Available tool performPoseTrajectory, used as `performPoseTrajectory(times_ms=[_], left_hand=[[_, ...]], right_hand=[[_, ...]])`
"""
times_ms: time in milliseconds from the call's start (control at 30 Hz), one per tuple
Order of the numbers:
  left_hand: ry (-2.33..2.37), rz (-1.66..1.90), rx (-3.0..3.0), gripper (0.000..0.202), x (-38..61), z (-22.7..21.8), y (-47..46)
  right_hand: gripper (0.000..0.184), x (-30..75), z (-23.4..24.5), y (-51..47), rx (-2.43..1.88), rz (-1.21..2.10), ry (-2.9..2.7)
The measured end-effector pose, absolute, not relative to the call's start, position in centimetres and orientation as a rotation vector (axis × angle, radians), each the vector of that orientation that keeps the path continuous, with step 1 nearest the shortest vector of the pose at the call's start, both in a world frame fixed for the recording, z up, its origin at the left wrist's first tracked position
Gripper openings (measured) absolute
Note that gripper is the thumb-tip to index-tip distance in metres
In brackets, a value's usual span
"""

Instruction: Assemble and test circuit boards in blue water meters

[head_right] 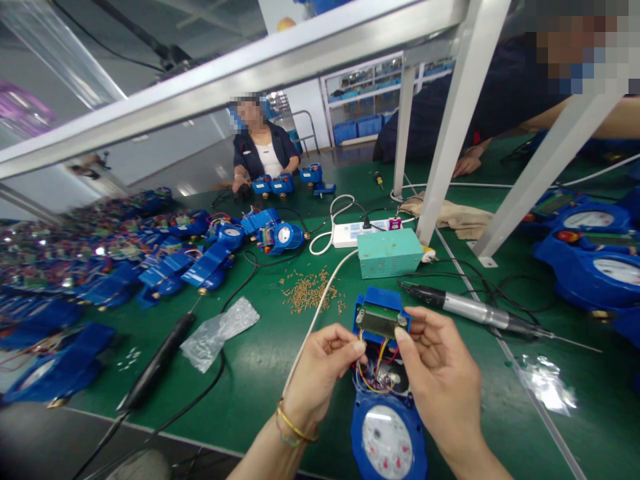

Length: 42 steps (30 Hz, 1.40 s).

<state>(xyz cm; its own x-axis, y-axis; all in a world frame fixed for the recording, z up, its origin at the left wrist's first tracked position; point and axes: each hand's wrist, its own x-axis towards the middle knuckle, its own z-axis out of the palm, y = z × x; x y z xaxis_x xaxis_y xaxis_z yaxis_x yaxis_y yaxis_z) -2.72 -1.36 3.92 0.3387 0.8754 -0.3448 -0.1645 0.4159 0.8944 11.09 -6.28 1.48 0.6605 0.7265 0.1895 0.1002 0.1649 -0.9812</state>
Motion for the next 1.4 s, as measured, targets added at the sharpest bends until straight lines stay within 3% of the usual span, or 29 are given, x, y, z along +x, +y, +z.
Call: performPoseTrajectory(times_ms=[200, 1400], left_hand=[[0.958, 0.867, 0.838, 0.029, -2.6, 3.6, -1.7], [0.954, 0.771, 0.886, 0.037, -3.0, 3.5, -1.5]], right_hand=[[0.032, 11.2, 1.3, -6.1, -1.317, 0.553, -0.773], [0.025, 10.6, 2.5, -6.4, -1.31, 0.519, -0.801]])
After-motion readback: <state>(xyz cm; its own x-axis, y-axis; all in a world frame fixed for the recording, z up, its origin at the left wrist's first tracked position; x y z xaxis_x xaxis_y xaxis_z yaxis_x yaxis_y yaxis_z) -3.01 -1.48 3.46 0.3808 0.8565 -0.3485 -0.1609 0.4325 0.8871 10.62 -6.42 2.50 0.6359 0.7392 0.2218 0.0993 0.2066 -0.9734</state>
